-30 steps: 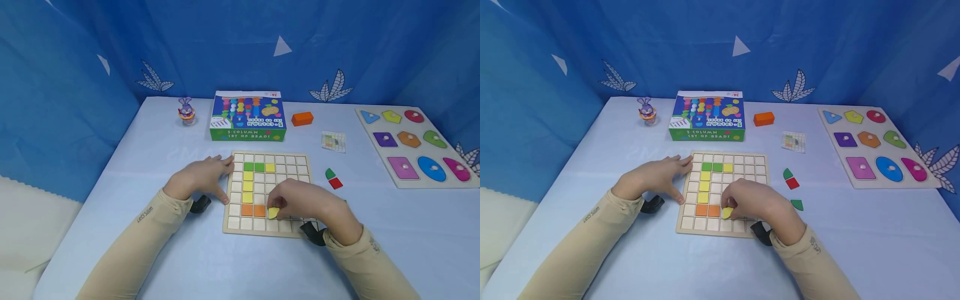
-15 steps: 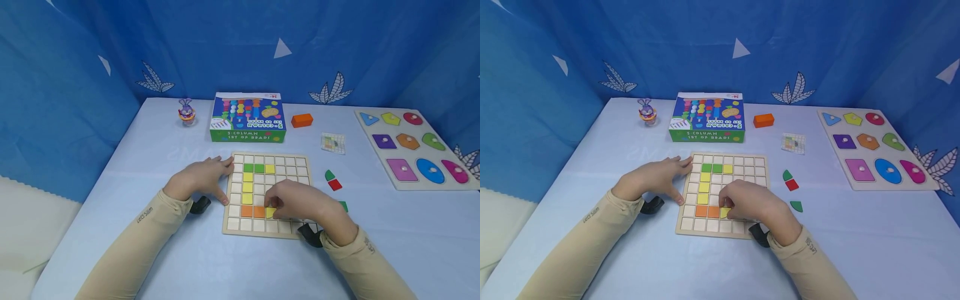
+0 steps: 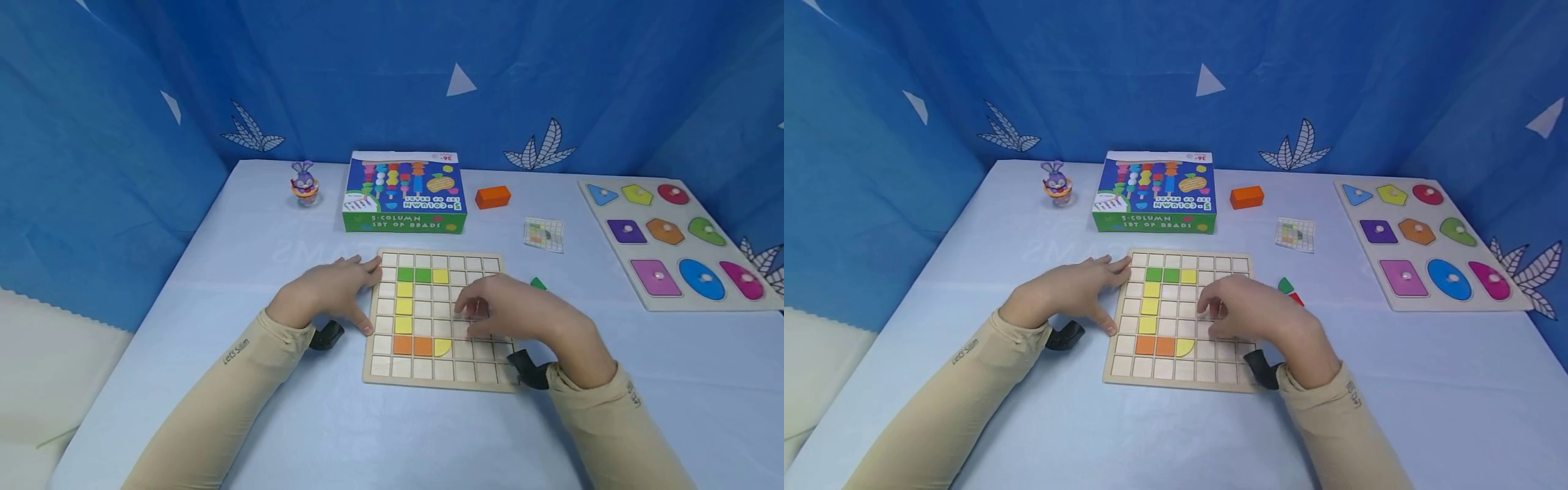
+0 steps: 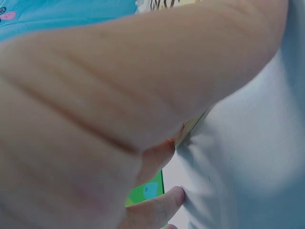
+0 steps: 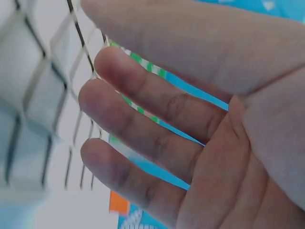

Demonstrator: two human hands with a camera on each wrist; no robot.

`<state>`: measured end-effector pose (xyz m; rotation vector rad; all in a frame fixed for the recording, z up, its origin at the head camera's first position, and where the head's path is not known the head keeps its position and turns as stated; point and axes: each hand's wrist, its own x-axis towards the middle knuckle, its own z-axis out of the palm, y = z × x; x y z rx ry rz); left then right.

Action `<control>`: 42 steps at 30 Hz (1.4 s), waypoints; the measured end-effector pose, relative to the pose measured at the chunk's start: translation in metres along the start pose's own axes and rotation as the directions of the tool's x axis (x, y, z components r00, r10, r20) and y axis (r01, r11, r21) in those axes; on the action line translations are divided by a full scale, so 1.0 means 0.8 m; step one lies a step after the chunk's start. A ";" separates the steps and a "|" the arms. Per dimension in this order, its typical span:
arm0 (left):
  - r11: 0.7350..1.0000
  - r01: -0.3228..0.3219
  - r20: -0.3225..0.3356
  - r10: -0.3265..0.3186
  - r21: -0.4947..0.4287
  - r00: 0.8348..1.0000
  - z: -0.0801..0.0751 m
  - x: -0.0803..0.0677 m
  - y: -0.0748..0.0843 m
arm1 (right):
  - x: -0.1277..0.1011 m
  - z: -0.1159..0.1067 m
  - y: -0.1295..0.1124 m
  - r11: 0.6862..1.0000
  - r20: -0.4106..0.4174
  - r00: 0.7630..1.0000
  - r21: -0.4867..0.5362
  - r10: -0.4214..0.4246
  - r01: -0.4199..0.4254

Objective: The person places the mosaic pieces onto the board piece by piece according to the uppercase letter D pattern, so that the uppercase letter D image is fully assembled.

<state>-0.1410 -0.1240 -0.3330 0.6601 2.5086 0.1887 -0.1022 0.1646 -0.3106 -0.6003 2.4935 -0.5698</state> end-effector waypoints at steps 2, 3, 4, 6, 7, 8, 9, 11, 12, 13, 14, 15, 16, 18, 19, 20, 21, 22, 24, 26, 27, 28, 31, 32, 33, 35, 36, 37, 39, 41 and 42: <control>1.000 0.005 0.002 -0.005 0.000 1.000 0.000 0.000 0.000 | -0.006 -0.012 0.012 0.999 -0.022 0.999 0.010 0.034 -0.034; 1.000 0.009 0.003 -0.009 -0.001 1.000 0.000 0.000 0.000 | -0.009 -0.018 0.019 0.999 -0.038 0.998 0.012 0.050 -0.050; 1.000 0.009 0.002 -0.009 -0.002 1.000 0.000 0.000 0.000 | -0.013 -0.023 0.026 0.998 -0.055 0.996 0.017 0.066 -0.066; 1.000 0.011 0.001 -0.011 -0.004 1.000 0.000 0.000 0.001 | -0.020 -0.033 0.042 0.995 -0.089 0.991 0.029 0.101 -0.098; 1.000 0.013 0.002 -0.013 -0.003 1.000 0.000 0.001 0.000 | -0.023 -0.037 0.050 0.992 -0.102 0.987 0.041 0.123 -0.119; 1.000 0.014 0.001 -0.014 -0.002 1.000 0.000 0.001 0.000 | -0.026 -0.040 0.058 0.990 -0.115 0.983 0.045 0.142 -0.137; 1.000 0.015 0.001 -0.015 -0.003 1.000 0.001 0.000 0.000 | -0.028 -0.043 0.067 0.987 -0.125 0.979 0.044 0.159 -0.155; 1.000 0.019 0.005 -0.019 -0.006 1.000 0.001 0.000 0.000 | -0.031 -0.047 0.083 0.977 -0.127 0.969 0.057 0.210 -0.204; 1.000 0.020 0.007 -0.020 -0.007 1.000 0.001 -0.001 -0.001 | -0.032 -0.048 0.090 0.972 -0.125 0.964 0.060 0.235 -0.229; 1.000 0.021 0.008 -0.021 -0.008 1.000 0.001 -0.001 -0.001 | -0.031 -0.048 0.097 0.967 -0.127 0.959 0.055 0.252 -0.247; 1.000 0.022 0.008 -0.021 -0.011 1.000 0.002 -0.001 -0.001 | -0.031 -0.048 0.103 0.964 -0.130 0.955 0.049 0.267 -0.263; 1.000 0.022 0.009 -0.022 -0.012 1.000 0.002 -0.001 -0.001 | -0.030 -0.048 0.107 0.960 -0.135 0.951 0.044 0.280 -0.276; 1.000 0.023 0.008 -0.022 -0.012 1.000 0.002 -0.001 -0.002 | -0.029 -0.047 0.111 0.956 -0.141 0.946 0.040 0.293 -0.290; 1.000 0.021 0.005 -0.021 -0.010 1.000 0.003 -0.001 -0.002 | -0.025 -0.045 0.116 0.950 -0.157 0.938 0.026 0.310 -0.310; 1.000 0.019 0.004 -0.019 -0.010 1.000 0.003 -0.001 -0.002 | -0.023 -0.043 0.118 0.946 -0.163 0.933 0.021 0.321 -0.322; 1.000 0.018 0.004 -0.018 -0.009 1.000 0.003 -0.001 -0.002 | -0.022 -0.042 0.120 0.941 -0.169 0.927 0.019 0.335 -0.337; 1.000 0.016 0.004 -0.016 -0.009 1.000 0.003 -0.001 -0.002 | -0.020 -0.041 0.121 0.935 -0.172 0.920 0.020 0.351 -0.353; 1.000 0.015 0.004 -0.015 -0.010 1.000 0.003 -0.001 -0.002 | -0.019 -0.039 0.121 0.928 -0.171 0.913 0.025 0.371 -0.372; 1.000 0.013 0.004 -0.013 -0.013 1.000 0.003 -0.001 -0.002 | -0.017 -0.037 0.122 0.914 -0.168 0.899 0.041 0.404 -0.403; 1.000 0.013 0.004 -0.013 -0.013 1.000 0.003 0.000 -0.002 | -0.015 -0.034 0.123 0.900 -0.167 0.885 0.065 0.435 -0.430; 1.000 0.014 0.004 -0.014 -0.013 1.000 0.003 0.000 -0.001 | -0.014 -0.032 0.123 0.896 -0.169 0.880 0.071 0.444 -0.439; 1.000 0.015 0.004 -0.015 -0.012 1.000 0.003 0.000 -0.001 | -0.014 -0.032 0.123 0.893 -0.172 0.876 0.077 0.451 -0.444; 1.000 0.015 0.005 -0.015 -0.006 1.000 0.003 0.000 0.000 | -0.013 -0.030 0.122 0.888 -0.177 0.870 0.085 0.461 -0.453; 1.000 0.014 0.005 -0.014 -0.002 1.000 0.003 0.000 0.000 | -0.013 -0.031 0.121 0.888 -0.178 0.870 0.083 0.459 -0.452; 1.000 0.014 0.005 -0.014 -0.001 1.000 0.002 0.000 0.000 | -0.013 -0.032 0.121 0.890 -0.179 0.872 0.077 0.456 -0.450; 1.000 0.010 0.004 -0.010 0.001 1.000 0.002 0.000 0.001 | -0.014 -0.033 0.120 0.890 -0.175 0.873 0.075 0.456 -0.450; 1.000 0.009 0.004 -0.009 0.003 1.000 0.002 0.000 0.001 | -0.015 -0.034 0.120 0.890 -0.174 0.873 0.073 0.456 -0.451; 1.000 0.008 0.005 -0.008 0.003 1.000 0.002 0.000 0.001 | -0.016 -0.035 0.119 0.889 -0.173 0.872 0.073 0.457 -0.452; 1.000 0.009 0.005 -0.009 0.003 1.000 0.001 0.000 0.001 | -0.017 -0.037 0.117 0.887 -0.178 0.869 0.075 0.462 -0.456; 1.000 0.013 0.005 -0.013 0.004 1.000 0.001 0.000 0.001 | -0.018 -0.039 0.115 0.883 -0.185 0.863 0.082 0.470 -0.463; 1.000 0.015 0.005 -0.015 0.004 1.000 0.001 0.000 0.001 | -0.018 -0.040 0.114 0.882 -0.194 0.861 0.085 0.471 -0.463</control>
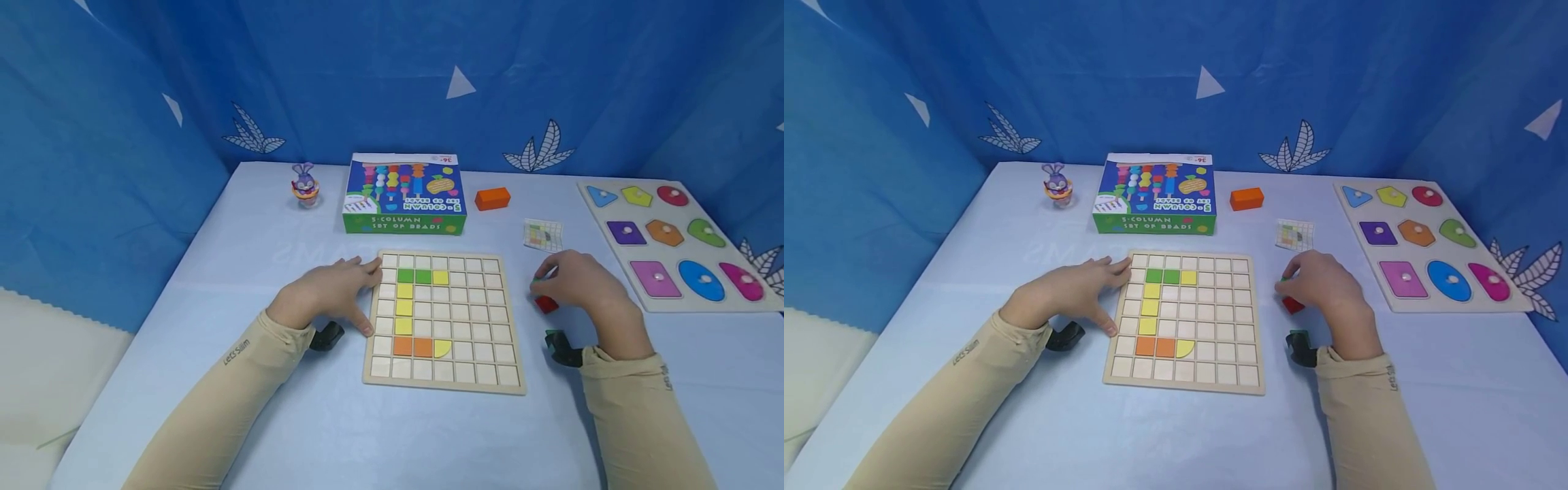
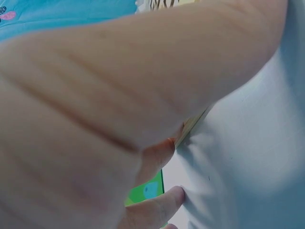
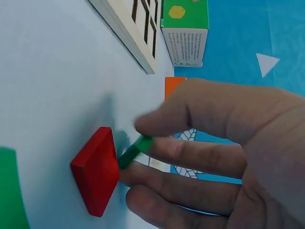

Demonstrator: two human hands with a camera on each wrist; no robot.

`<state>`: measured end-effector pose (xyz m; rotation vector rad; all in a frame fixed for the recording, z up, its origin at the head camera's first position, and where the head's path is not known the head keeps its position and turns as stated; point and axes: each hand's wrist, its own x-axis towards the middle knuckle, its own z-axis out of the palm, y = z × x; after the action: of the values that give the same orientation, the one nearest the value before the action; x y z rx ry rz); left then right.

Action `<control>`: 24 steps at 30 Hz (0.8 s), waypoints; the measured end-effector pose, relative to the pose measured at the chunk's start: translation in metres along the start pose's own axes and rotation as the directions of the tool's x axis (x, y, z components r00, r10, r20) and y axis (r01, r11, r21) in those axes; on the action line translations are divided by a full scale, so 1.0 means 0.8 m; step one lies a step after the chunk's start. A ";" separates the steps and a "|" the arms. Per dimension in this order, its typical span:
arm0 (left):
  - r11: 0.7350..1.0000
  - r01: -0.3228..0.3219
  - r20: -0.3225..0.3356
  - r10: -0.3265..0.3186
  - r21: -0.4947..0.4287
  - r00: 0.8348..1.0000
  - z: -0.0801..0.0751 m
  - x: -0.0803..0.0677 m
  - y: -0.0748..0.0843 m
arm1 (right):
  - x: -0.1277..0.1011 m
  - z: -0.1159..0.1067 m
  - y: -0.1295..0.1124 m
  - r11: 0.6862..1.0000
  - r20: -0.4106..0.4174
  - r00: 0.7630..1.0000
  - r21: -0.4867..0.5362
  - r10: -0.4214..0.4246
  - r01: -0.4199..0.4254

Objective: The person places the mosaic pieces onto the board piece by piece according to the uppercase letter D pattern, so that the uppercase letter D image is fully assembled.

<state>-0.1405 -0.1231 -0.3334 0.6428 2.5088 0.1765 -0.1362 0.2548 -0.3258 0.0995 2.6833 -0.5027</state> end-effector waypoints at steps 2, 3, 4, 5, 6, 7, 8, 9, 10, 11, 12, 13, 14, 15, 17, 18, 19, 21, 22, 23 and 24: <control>1.000 0.004 0.000 -0.004 0.002 1.000 0.001 0.001 0.000 | 0.000 0.000 0.000 1.000 -0.026 1.000 0.003 -0.002 0.002; 1.000 0.006 0.000 -0.006 0.003 1.000 0.001 0.001 0.000 | 0.000 0.000 0.001 1.000 -0.037 0.999 0.005 -0.003 0.003; 1.000 0.007 -0.001 -0.007 0.002 1.000 0.001 0.001 0.000 | 0.000 0.000 0.001 1.000 -0.047 0.999 0.008 -0.008 0.008; 1.000 0.007 -0.002 -0.007 0.002 1.000 0.002 0.001 -0.001 | 0.000 0.000 0.001 1.000 -0.057 0.998 0.013 -0.015 0.016; 1.000 0.008 -0.002 -0.008 0.002 1.000 0.002 0.001 -0.001 | 0.000 0.000 0.002 1.000 -0.065 0.998 0.018 -0.022 0.023; 1.000 0.008 -0.003 -0.008 0.002 1.000 0.002 0.001 -0.001 | 0.000 0.000 0.002 0.999 -0.070 0.997 0.027 -0.025 0.027; 1.000 0.007 -0.003 -0.007 0.001 1.000 0.002 0.001 -0.001 | 0.000 0.000 0.001 0.999 -0.074 0.997 0.036 -0.030 0.033; 1.000 0.006 -0.005 -0.006 0.000 1.000 0.003 0.001 -0.001 | -0.001 0.000 0.001 0.998 -0.077 0.996 0.045 -0.038 0.042; 1.000 0.005 -0.006 -0.005 0.000 1.000 0.003 0.001 -0.001 | -0.001 0.000 0.001 0.997 -0.079 0.996 0.055 -0.047 0.051; 1.000 0.004 -0.007 -0.004 0.000 1.000 0.003 0.001 -0.001 | -0.002 -0.001 0.000 0.996 -0.079 0.995 0.066 -0.053 0.058; 1.000 0.003 -0.007 -0.003 0.000 1.000 0.002 0.001 -0.001 | -0.003 -0.002 -0.001 0.995 -0.080 0.995 0.072 -0.062 0.068; 1.000 0.002 -0.007 -0.002 0.000 1.000 0.002 0.001 -0.001 | -0.004 -0.003 -0.003 0.994 -0.081 0.994 0.079 -0.072 0.079; 1.000 0.001 -0.008 -0.001 -0.001 1.000 0.002 0.001 0.000 | -0.005 -0.004 -0.004 0.992 -0.082 0.993 0.082 -0.085 0.092; 1.000 0.001 -0.009 -0.001 -0.001 1.000 0.002 0.001 0.000 | -0.006 -0.004 -0.006 0.991 -0.082 0.992 0.085 -0.098 0.105; 1.000 0.002 -0.009 -0.002 -0.001 1.000 0.001 0.001 0.000 | -0.007 -0.005 -0.010 0.987 -0.082 0.989 0.093 -0.120 0.128; 1.000 0.005 -0.008 -0.005 0.000 1.000 0.001 0.001 0.000 | -0.008 -0.005 -0.012 0.986 -0.084 0.988 0.094 -0.131 0.139; 1.000 0.006 -0.006 -0.006 0.000 1.000 0.001 0.001 0.000 | -0.008 -0.005 -0.015 0.984 -0.084 0.987 0.097 -0.140 0.148; 1.000 0.007 -0.005 -0.007 -0.001 1.000 0.002 0.001 0.000 | -0.010 -0.004 -0.019 0.982 -0.085 0.985 0.101 -0.153 0.162; 1.000 0.007 -0.005 -0.007 -0.001 1.000 0.002 0.001 0.000 | -0.011 -0.004 -0.021 0.980 -0.083 0.984 0.106 -0.159 0.167; 1.000 0.007 -0.004 -0.007 -0.001 1.000 0.002 0.001 0.000 | -0.011 -0.003 -0.023 0.979 -0.084 0.983 0.108 -0.165 0.174; 1.000 0.006 -0.004 -0.006 -0.002 1.000 0.002 0.001 0.000 | -0.012 -0.002 -0.026 0.977 -0.086 0.981 0.110 -0.171 0.180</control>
<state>-0.1402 -0.1226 -0.3354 0.6343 2.5141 0.1782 -0.1309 0.2362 -0.3135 -0.0884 2.7500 -0.7256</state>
